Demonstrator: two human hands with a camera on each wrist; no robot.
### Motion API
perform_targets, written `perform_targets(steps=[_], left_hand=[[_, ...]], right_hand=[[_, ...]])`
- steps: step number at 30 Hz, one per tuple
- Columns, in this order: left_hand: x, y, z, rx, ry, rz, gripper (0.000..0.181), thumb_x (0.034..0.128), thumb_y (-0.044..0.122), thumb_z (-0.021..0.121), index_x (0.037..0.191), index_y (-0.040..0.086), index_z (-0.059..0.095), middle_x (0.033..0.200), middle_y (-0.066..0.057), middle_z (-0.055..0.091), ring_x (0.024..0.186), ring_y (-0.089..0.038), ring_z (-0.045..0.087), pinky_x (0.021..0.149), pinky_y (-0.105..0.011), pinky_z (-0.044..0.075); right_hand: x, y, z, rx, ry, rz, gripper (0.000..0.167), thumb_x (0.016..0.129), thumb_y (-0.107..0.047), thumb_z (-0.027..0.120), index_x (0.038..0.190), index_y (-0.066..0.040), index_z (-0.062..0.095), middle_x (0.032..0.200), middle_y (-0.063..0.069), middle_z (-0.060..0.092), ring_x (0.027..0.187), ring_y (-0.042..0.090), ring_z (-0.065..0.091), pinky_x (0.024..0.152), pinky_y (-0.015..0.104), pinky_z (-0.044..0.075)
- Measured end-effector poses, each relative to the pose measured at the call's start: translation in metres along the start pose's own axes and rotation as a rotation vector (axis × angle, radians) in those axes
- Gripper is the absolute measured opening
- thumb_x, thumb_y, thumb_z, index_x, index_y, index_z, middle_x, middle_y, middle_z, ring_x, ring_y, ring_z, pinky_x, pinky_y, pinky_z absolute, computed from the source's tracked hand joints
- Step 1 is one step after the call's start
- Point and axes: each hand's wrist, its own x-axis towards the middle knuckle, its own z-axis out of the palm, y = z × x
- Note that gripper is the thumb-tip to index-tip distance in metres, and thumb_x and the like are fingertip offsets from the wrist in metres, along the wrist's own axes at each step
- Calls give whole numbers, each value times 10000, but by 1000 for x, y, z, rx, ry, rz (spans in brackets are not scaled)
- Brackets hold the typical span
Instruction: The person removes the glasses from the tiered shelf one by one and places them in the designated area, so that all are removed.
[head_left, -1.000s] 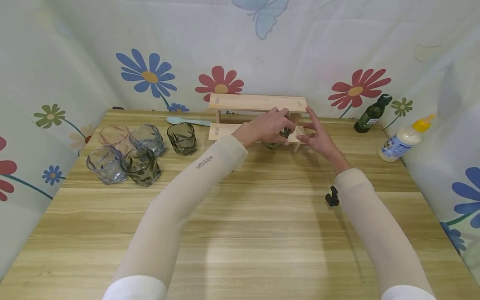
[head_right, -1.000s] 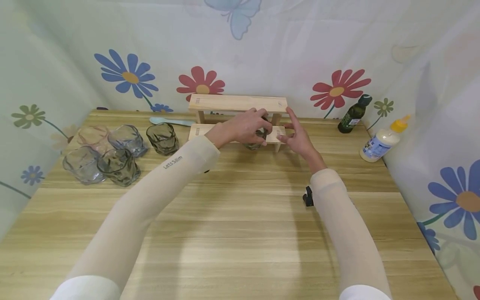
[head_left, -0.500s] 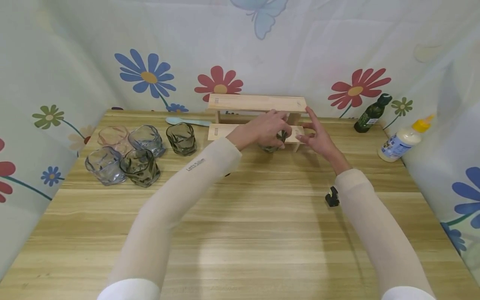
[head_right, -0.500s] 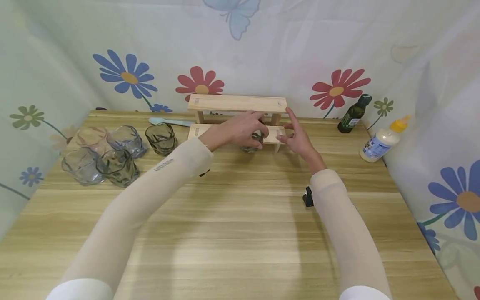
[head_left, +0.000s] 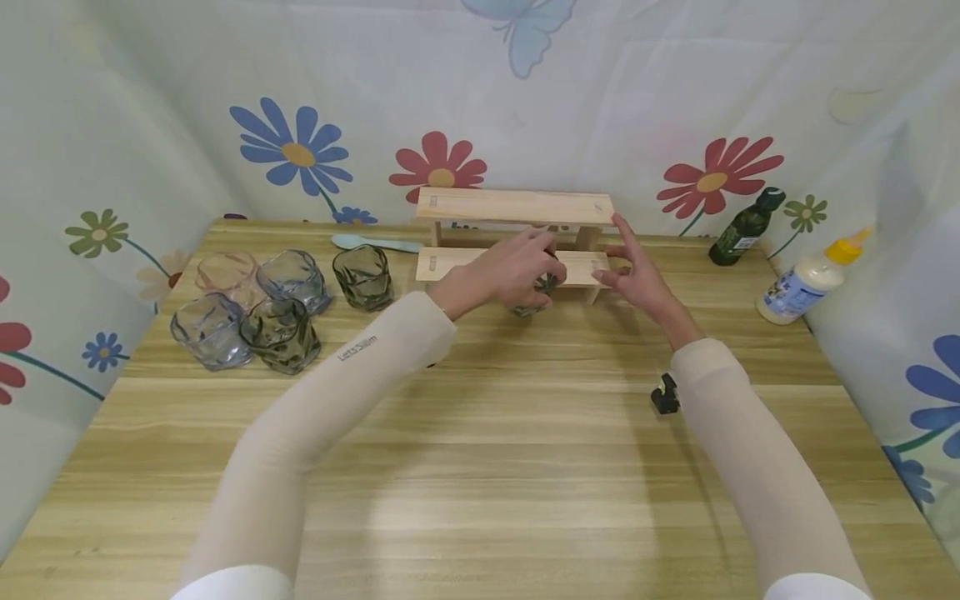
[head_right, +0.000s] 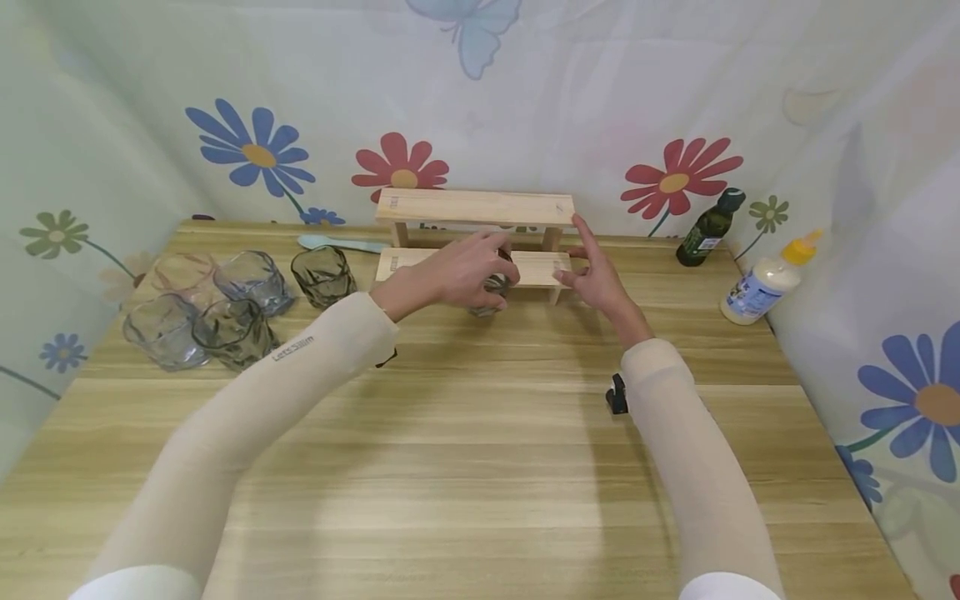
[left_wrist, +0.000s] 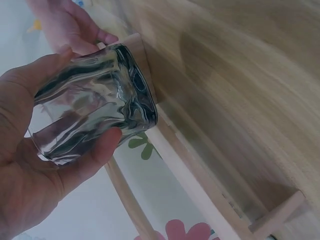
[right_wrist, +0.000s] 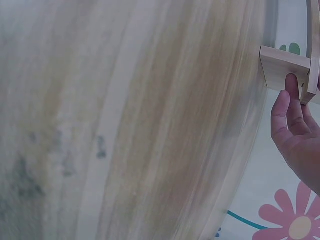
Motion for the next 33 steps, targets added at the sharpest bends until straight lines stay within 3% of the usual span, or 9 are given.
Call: perform_targets(steps=[4,12,19,27,33], left_hand=[[-14,2,2,-16,-8,-44,316,918,403,710,1202,264,703,1364,-92,484,1230,-290,463,831,-438,540],[-39,3,7,1,24,-70,362,907,429,720,1232,272,705,1388,-100,501,1145,-297,491,802,-415,535],[-62,-6,10,-12,26,-118,362,906,422,724,1229,260,703,1388,-97,488,1146,-301,489,742,-451,545],[-91,-17,17,-36,46,-124,350,900,362,745,1222,231,701,1344,-113,507,1118,-317,489,685,-436,522],[-113,-27,22,-53,69,-130,322,890,314,763,1183,188,716,1287,-143,526,1041,-327,481,760,-433,474]], right_hand=[[1,1,0,11,0,-5,970,964,-67,640,1590,-442,1,1562,282,318,1165,456,596,867,407,574],[1,2,0,15,-2,-24,973,958,-58,647,1601,-408,6,1561,283,316,1114,401,626,845,372,585],[1,2,-1,1,15,-26,968,953,-49,652,1601,-412,31,1552,280,334,1051,342,647,848,383,587],[1,0,-1,1,17,-11,985,946,-32,656,1597,-427,31,1543,277,343,1000,287,660,868,390,584],[-1,0,0,7,13,-4,980,950,-51,657,1593,-439,26,1548,279,330,984,247,660,866,385,581]])
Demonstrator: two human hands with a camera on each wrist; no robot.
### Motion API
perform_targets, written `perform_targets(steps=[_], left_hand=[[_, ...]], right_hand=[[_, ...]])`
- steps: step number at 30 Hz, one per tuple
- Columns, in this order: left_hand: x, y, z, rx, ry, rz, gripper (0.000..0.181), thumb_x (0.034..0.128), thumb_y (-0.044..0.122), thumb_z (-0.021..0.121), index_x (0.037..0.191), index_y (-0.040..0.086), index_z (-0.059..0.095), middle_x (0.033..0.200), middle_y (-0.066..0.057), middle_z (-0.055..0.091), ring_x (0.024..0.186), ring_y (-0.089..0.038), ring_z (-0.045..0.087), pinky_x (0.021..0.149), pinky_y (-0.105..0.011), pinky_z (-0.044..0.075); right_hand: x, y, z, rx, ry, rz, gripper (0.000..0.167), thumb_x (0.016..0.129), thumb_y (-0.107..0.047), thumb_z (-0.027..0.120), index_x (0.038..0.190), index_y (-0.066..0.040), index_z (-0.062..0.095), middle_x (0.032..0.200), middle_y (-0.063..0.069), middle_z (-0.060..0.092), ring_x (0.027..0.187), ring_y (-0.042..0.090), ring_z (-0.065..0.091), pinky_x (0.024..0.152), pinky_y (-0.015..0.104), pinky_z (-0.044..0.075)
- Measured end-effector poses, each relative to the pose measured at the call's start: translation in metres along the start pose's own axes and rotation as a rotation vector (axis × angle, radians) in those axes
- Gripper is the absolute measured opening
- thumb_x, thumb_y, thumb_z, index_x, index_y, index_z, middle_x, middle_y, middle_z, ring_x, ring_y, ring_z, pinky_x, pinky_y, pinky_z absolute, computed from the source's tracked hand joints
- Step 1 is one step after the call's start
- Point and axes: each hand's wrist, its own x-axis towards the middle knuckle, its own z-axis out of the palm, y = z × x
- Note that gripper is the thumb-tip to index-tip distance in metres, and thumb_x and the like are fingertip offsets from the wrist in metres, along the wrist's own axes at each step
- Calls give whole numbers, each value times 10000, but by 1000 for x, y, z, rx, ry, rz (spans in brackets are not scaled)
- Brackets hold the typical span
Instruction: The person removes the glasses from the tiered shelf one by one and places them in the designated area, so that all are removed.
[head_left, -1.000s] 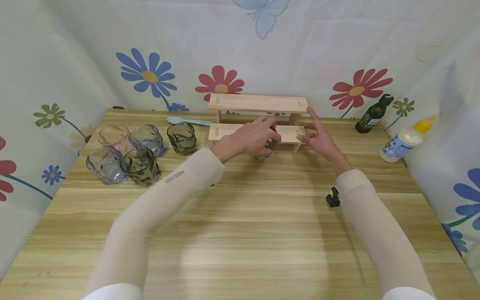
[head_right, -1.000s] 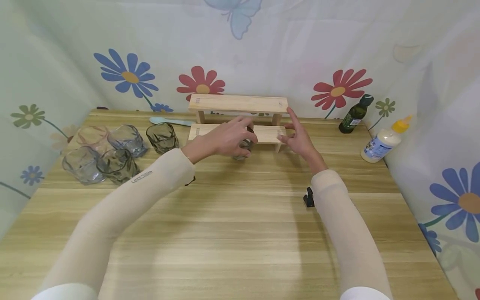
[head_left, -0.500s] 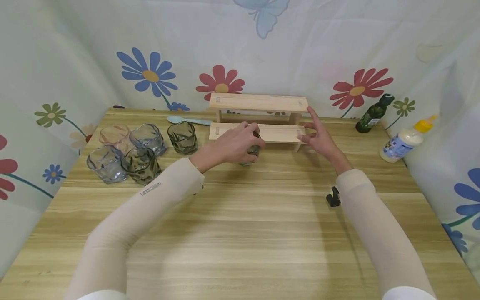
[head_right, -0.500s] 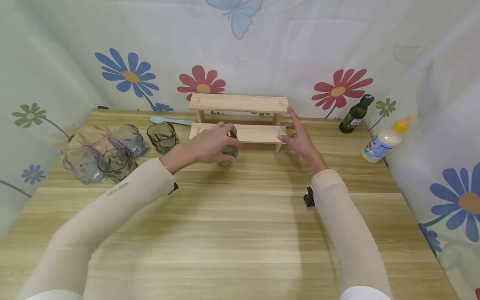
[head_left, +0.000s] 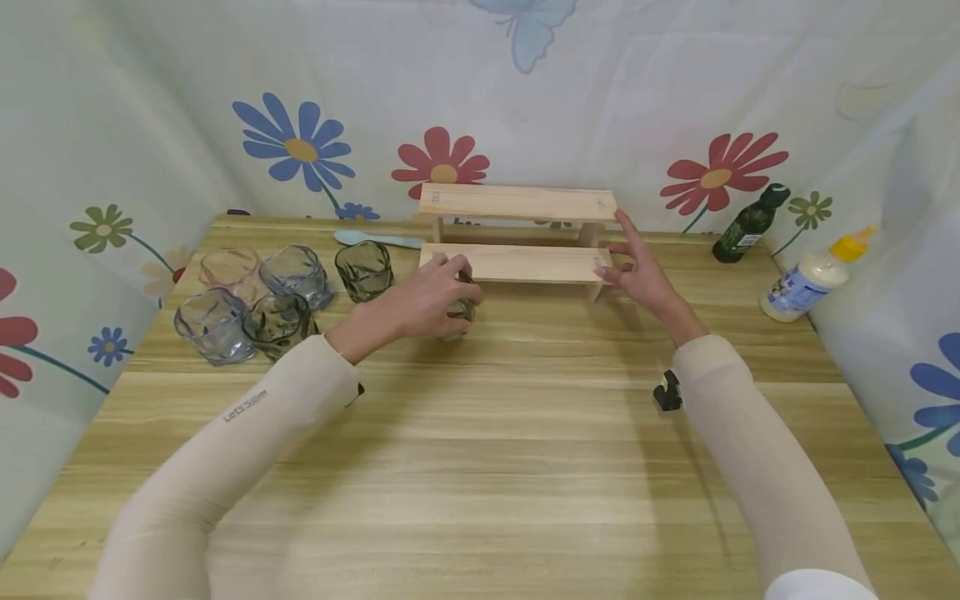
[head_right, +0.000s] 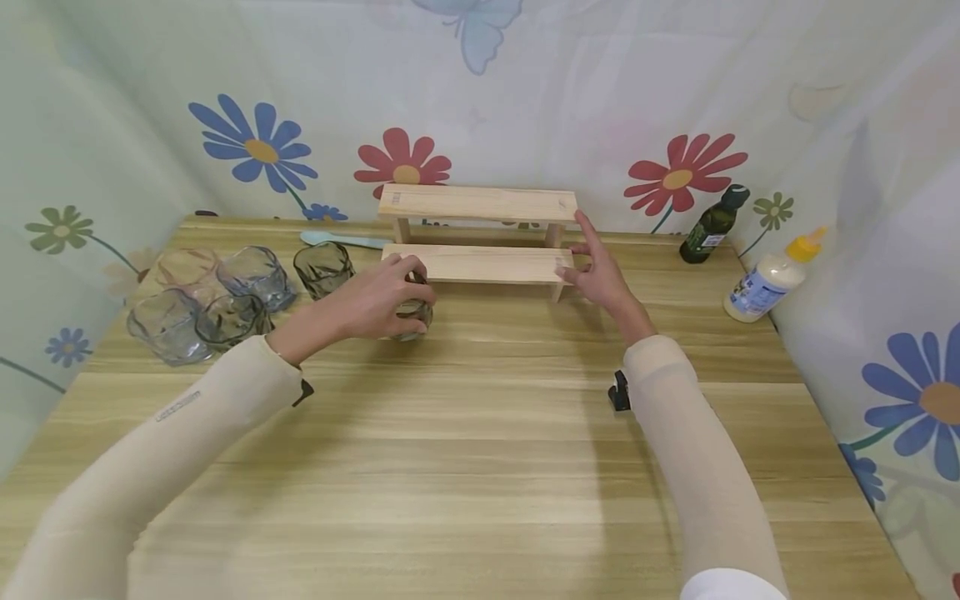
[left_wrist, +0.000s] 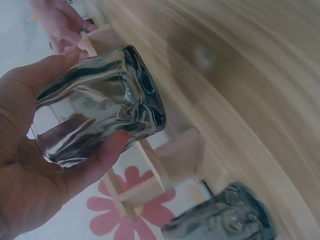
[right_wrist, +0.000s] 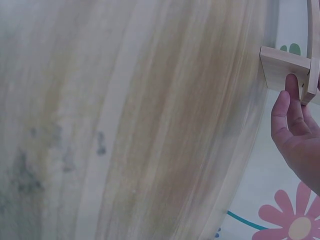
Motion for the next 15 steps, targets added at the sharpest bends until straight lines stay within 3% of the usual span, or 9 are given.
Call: perform_targets(steps=[7,15], left_hand=[[-23,-12,2,-1,9,-62,328,859,340,794,1142,189,722,1289,-137,516,1079,-343,517,646,-441,503],[-46,-26,4,-37,48,-107,329,819,318,835,1078,169,699,1204,-113,538,1026,-314,535,699,-453,491]], right_hand=[[0,-2,-1,-6,2,8,978,954,-59,654,1589,-449,21,1549,279,329,1071,338,640,889,401,575],[-1,-2,0,-2,-1,7,985,952,-42,652,1590,-446,20,1563,269,318,1150,463,594,908,454,565]])
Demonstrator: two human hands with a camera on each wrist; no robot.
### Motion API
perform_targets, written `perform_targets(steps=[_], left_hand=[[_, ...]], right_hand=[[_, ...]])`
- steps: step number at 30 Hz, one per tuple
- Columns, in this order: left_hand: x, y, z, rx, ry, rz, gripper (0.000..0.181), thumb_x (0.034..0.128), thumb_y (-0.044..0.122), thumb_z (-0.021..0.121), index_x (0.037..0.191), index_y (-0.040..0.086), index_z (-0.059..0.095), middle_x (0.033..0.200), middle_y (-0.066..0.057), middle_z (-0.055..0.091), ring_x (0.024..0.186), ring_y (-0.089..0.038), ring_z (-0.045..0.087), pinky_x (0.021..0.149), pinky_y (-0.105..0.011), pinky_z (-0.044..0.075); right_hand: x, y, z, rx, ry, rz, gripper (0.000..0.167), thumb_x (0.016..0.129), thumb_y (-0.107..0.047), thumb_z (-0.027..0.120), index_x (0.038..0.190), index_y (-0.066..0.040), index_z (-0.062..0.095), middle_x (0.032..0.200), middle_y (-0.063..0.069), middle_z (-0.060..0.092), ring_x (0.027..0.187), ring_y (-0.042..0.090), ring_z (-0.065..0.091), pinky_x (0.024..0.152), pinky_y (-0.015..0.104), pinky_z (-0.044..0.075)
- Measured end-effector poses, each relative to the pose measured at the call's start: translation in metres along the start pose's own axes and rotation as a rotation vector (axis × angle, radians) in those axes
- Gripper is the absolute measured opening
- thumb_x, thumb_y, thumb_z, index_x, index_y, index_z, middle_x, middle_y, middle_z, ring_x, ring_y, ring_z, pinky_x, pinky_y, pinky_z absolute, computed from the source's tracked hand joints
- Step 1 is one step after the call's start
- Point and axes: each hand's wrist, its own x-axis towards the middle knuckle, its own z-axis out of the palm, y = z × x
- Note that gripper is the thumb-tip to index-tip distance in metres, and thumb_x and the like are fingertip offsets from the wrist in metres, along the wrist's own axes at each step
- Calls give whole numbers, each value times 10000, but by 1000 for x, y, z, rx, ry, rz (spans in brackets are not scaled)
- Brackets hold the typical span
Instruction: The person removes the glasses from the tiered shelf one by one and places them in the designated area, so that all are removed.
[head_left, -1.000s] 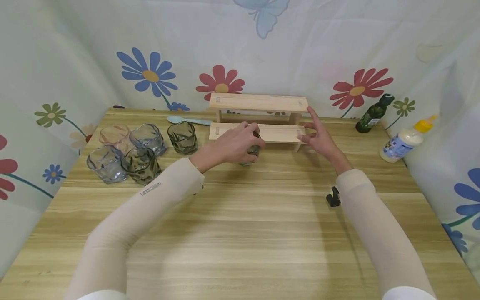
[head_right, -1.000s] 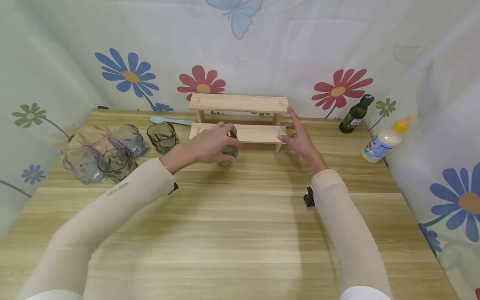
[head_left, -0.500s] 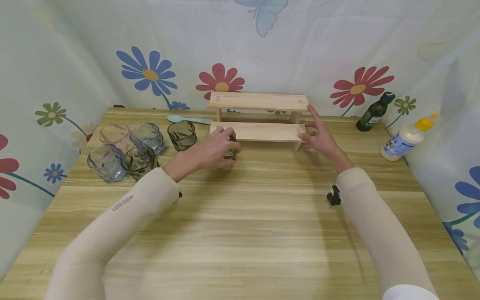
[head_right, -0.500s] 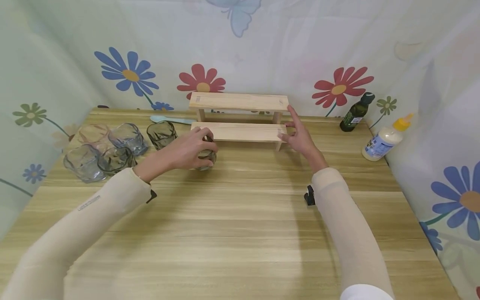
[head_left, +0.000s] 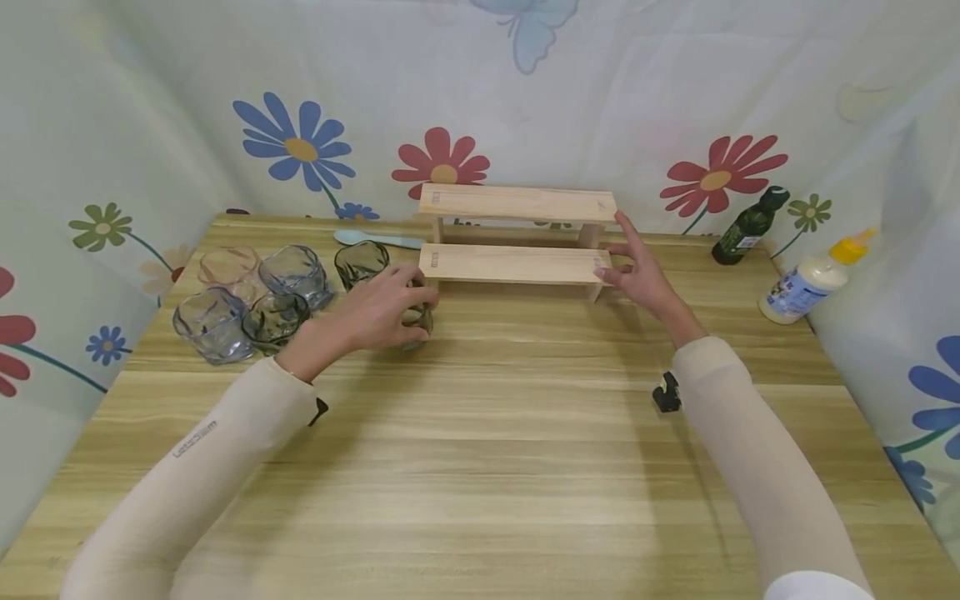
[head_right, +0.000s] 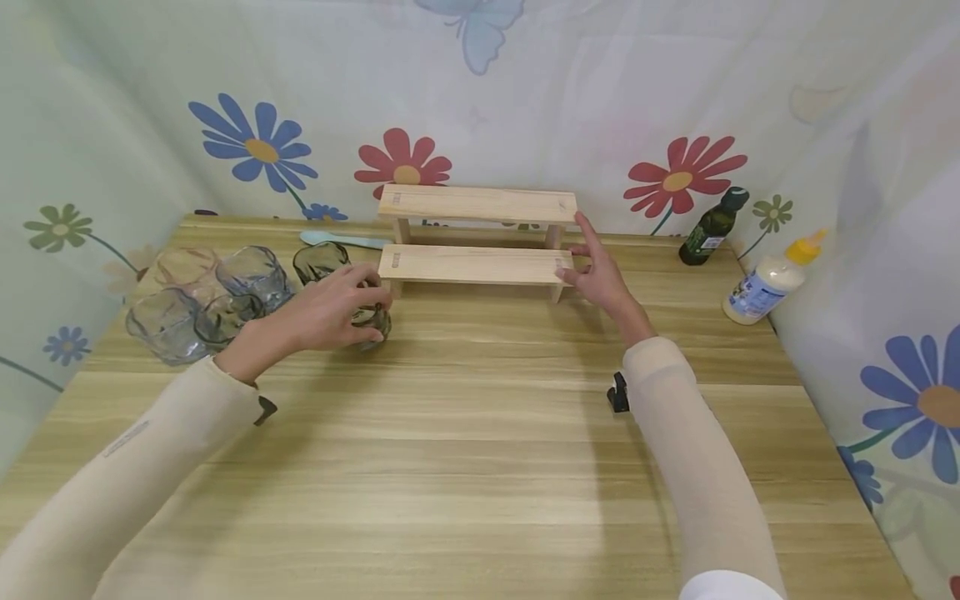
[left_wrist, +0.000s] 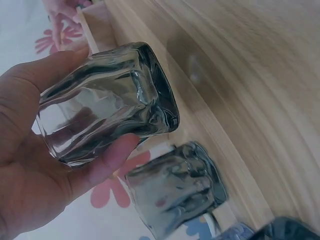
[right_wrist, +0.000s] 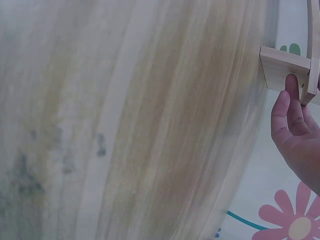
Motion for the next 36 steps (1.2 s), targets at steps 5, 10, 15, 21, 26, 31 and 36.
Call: perform_targets(steps=[5,10,15,21,26,31,36], left_hand=[[-12,-11,0,-14,1,-5,328,808,301,846,1053,153,688,1146,-104,541,957,-299,513,690,-442,467],[-20,-18,-2,-27,-16,-21,331,809,283,845,1060,140,685,1161,-121,553,989,-320,527,778,-481,472],[-25,-21,-4,-21,-65,-60,345,805,296,846,1077,152,689,1199,-123,550,1006,-342,544,770,-491,482],[-30,-25,-3,-27,-123,-97,349,805,281,848,1086,161,679,1231,-126,534,1087,-374,540,779,-525,493],[-33,-28,-4,-34,-139,-112,355,815,260,841,1116,158,683,1266,-123,529,1123,-371,526,763,-533,496],[-36,-29,-5,-41,-155,-114,341,827,208,830,1125,156,674,1284,-129,520,1144,-380,513,827,-552,477],[-38,-27,-8,-73,-195,-127,355,835,151,818,1153,139,661,1311,-141,493,1171,-394,496,855,-551,469]], right_hand=[[0,2,0,-6,0,-5,970,959,-59,646,1590,-446,20,1555,280,314,1156,454,593,884,437,570],[-1,2,0,-10,-6,-8,961,964,-67,640,1591,-444,16,1551,282,313,1167,452,592,846,400,565],[-1,3,0,-5,-6,-7,962,963,-61,640,1591,-443,19,1554,277,310,1170,451,589,852,389,567],[0,2,0,0,-4,-4,963,963,-71,643,1588,-454,18,1553,276,314,1142,410,604,844,364,567],[1,2,-1,-8,-1,-8,960,964,-73,643,1586,-458,22,1553,268,318,1098,366,622,843,368,563],[1,2,-1,-14,2,-8,963,963,-72,643,1585,-462,20,1551,270,324,1108,383,620,851,383,568],[0,1,0,-9,0,1,975,960,-66,646,1583,-467,12,1553,279,318,1173,453,590,882,412,571]])
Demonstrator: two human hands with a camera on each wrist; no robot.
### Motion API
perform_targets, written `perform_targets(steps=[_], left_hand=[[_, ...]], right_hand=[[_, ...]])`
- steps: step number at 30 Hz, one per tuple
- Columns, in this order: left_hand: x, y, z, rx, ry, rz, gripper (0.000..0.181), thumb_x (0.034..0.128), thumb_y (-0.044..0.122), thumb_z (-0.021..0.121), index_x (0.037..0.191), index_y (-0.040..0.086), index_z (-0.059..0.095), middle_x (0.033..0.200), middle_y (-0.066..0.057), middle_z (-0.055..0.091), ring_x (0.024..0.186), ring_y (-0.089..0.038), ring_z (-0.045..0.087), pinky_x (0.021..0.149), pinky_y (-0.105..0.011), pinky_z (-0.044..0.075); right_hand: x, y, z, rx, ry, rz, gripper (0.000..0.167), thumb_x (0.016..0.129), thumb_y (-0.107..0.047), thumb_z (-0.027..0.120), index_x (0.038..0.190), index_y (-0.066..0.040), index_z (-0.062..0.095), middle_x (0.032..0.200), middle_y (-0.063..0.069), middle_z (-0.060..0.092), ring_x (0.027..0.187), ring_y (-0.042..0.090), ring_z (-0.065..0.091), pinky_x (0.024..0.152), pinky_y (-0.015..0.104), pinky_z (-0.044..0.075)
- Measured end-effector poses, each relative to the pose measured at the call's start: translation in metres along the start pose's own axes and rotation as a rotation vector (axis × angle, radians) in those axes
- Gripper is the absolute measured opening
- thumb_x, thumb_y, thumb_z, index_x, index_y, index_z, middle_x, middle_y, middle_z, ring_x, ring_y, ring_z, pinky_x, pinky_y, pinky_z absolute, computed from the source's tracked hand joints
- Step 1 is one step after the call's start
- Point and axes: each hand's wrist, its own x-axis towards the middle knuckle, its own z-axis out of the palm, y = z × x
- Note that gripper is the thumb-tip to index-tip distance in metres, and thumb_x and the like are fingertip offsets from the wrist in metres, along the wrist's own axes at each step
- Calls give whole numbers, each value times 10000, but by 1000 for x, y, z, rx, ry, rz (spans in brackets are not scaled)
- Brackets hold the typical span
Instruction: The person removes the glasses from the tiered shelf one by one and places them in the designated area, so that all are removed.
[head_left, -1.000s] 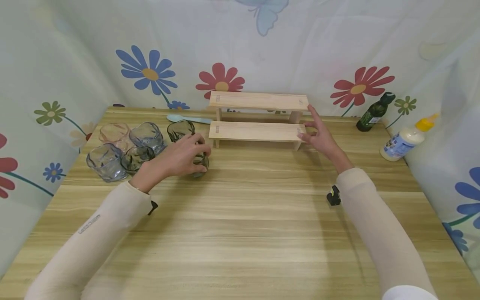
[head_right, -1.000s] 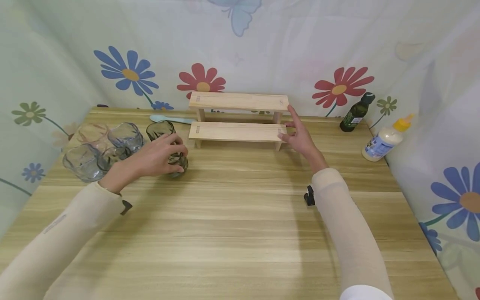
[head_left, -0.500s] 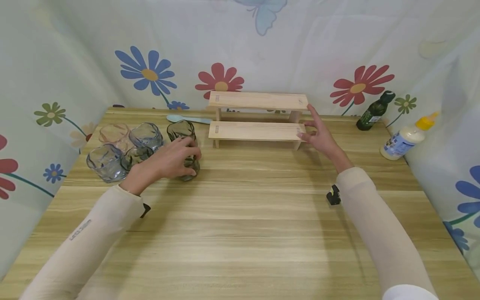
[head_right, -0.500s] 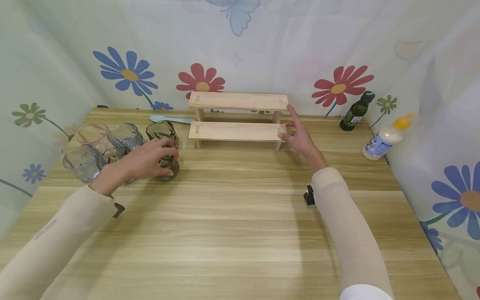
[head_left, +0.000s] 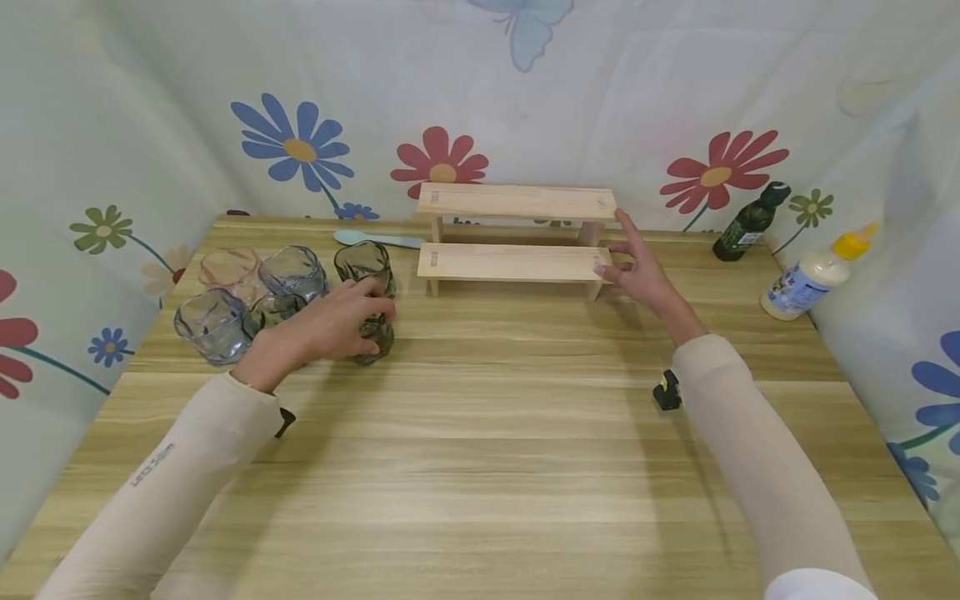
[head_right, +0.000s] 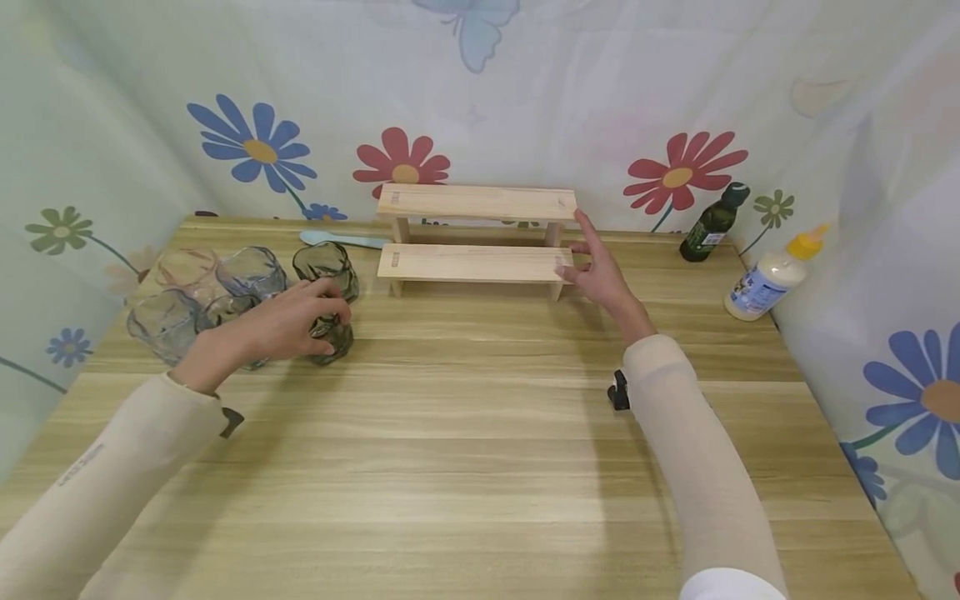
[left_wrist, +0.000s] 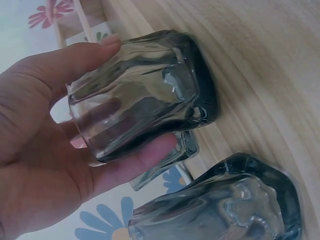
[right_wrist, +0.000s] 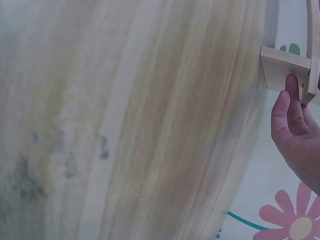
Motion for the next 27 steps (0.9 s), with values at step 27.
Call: perform_targets(steps=[27], left_hand=[[-7,-4,-6,19,-4,-83,421,825,147,825,1223,169,690,1420,-174,435,1255,-437,444,869,-627,474]], right_hand=[[5,0,3,18,-1,-5,984,953,-50,652,1592,-442,14,1553,291,309,1240,501,550,907,463,564]])
